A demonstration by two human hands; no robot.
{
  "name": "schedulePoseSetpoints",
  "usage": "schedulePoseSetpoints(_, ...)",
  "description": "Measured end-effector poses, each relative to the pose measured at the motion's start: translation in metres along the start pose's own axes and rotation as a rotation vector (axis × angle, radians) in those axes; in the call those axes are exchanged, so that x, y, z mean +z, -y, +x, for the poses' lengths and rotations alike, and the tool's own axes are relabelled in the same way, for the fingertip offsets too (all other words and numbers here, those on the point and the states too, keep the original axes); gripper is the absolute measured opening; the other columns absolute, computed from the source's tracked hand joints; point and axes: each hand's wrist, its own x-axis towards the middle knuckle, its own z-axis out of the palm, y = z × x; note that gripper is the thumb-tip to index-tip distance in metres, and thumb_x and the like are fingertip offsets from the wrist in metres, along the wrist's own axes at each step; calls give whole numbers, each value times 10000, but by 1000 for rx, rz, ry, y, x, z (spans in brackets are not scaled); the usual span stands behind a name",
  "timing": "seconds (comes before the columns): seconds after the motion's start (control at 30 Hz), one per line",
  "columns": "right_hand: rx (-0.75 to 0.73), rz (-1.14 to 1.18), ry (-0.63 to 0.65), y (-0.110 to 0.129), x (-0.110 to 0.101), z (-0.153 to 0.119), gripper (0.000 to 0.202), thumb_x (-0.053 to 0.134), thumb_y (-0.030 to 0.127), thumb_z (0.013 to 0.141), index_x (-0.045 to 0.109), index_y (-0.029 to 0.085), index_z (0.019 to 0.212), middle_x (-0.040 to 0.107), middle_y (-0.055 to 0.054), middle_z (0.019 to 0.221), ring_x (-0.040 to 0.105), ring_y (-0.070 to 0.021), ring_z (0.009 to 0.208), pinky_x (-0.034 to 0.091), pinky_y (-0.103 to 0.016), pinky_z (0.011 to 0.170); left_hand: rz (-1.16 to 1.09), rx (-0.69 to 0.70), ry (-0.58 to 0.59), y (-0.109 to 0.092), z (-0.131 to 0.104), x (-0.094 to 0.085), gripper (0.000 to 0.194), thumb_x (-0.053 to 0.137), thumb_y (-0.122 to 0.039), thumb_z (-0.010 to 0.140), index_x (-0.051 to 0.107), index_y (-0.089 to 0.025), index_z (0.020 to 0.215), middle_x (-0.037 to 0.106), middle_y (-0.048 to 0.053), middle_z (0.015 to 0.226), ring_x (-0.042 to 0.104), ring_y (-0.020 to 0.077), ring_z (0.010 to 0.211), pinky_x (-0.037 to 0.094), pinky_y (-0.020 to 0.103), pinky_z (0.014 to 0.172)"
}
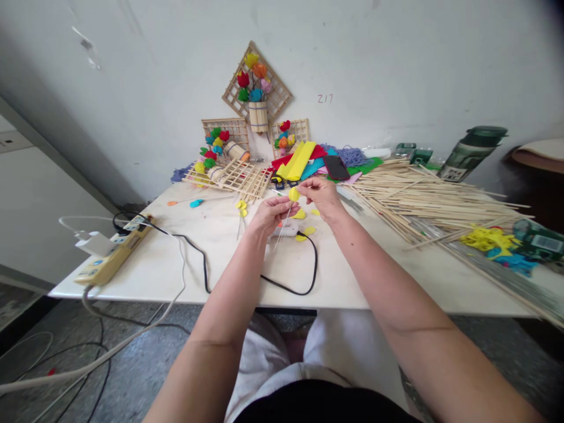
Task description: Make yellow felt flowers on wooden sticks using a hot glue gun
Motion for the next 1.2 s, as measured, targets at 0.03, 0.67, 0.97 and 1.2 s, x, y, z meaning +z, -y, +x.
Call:
schedulePoseSetpoints(0.03,-1,-3,-10,0,0,0,312,750,451,565,631,177,655,594,9,614,486,-95,513,386,-233,451,0,1,2,0,0,0,162,756,-58,643,691,-100,786,731,75,743,713,173,716,554,357,872)
schedulePoseSetpoints(0.67,-17,43,-2,-4,3,0,367,750,397,584,644,191,869,609,12,807,482,-84,574,394,-213,466,-7,6,2,1,0,0,134,738,-46,663,687,-94,778,726,75,730,711,171,701,557,354,859)
schedulePoseSetpoints(0.97,246,290,146,-2,11,-10,356,750,475,576,651,176,743,652,-9,711,571,-118,620,461,-243,573,-8,45,6,-1,1,-1,167,764,-77,638,699,-107,788,730,56,737,707,160,697,565,288,781)
schedulePoseSetpoints(1.2,294,348,140,-3,16,-12,363,792,453,524,642,173,701,625,11,632,562,-113,582,469,-264,623,-10,87,17,0,2,-3,165,776,-107,642,704,-119,790,730,44,745,707,158,712,544,313,844)
